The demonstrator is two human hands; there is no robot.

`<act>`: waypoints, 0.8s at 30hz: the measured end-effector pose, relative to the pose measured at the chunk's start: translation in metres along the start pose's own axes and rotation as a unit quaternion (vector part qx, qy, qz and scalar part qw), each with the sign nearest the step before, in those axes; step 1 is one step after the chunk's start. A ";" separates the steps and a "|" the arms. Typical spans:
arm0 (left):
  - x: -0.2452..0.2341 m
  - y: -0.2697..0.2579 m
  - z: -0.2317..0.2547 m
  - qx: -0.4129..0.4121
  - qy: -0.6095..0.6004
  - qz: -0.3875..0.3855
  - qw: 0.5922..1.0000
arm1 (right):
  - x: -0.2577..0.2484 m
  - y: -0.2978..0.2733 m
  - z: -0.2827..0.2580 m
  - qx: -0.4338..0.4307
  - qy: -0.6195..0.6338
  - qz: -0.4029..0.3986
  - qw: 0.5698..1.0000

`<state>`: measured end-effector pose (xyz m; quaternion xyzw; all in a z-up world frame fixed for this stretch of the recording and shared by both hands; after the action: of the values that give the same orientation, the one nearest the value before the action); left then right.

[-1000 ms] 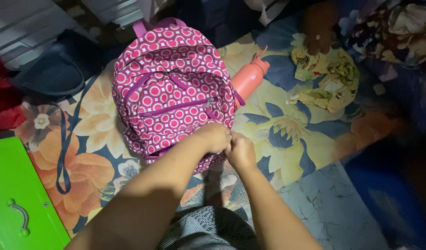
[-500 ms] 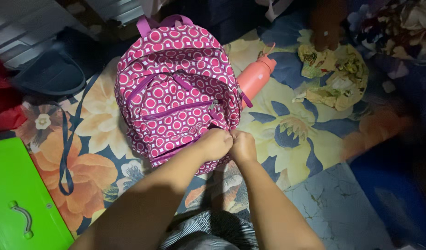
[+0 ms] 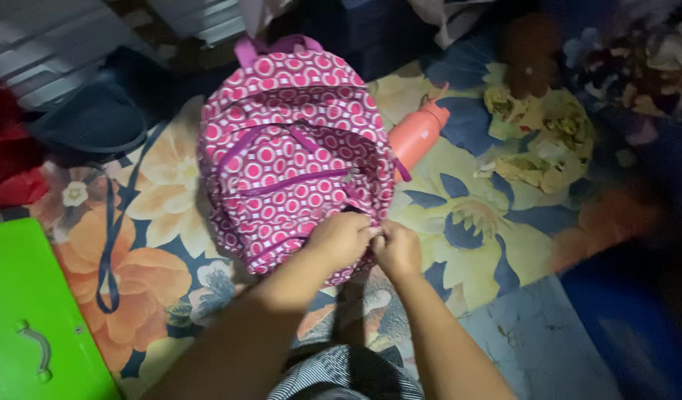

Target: The person packs a pink patterned backpack with a water bottle and two books, then places the books on a wall shelf. The person handles the bag, bottle, and books by hand, zips the bag, and moves items between the bag and the shelf.

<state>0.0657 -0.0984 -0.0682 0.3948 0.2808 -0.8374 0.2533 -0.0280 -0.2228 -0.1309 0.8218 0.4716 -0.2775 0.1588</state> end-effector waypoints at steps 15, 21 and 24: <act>-0.050 -0.089 -0.167 -0.198 -0.185 0.201 0.941 | 0.034 0.008 0.052 0.137 0.111 0.182 0.967; 0.004 -0.128 -0.210 -0.245 -0.109 0.099 0.958 | 0.060 -0.041 0.012 0.145 0.160 0.316 0.924; 0.020 -0.140 -0.217 -0.263 -0.105 0.063 0.957 | 0.087 -0.077 -0.059 0.062 0.161 0.169 0.970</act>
<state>0.0766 0.1432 -0.1618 0.2403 0.4378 -0.7530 0.4284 -0.0415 -0.0936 -0.1369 0.9318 0.3268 -0.1399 0.0740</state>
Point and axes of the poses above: each hand's wrist, its own y-axis towards the middle knuckle, its own x-axis out of the palm, z = x × y, the point moved 3 cm from there along y, towards the middle knuckle, and after that the axes turned 11 degrees about y, right-handed, at the moved point
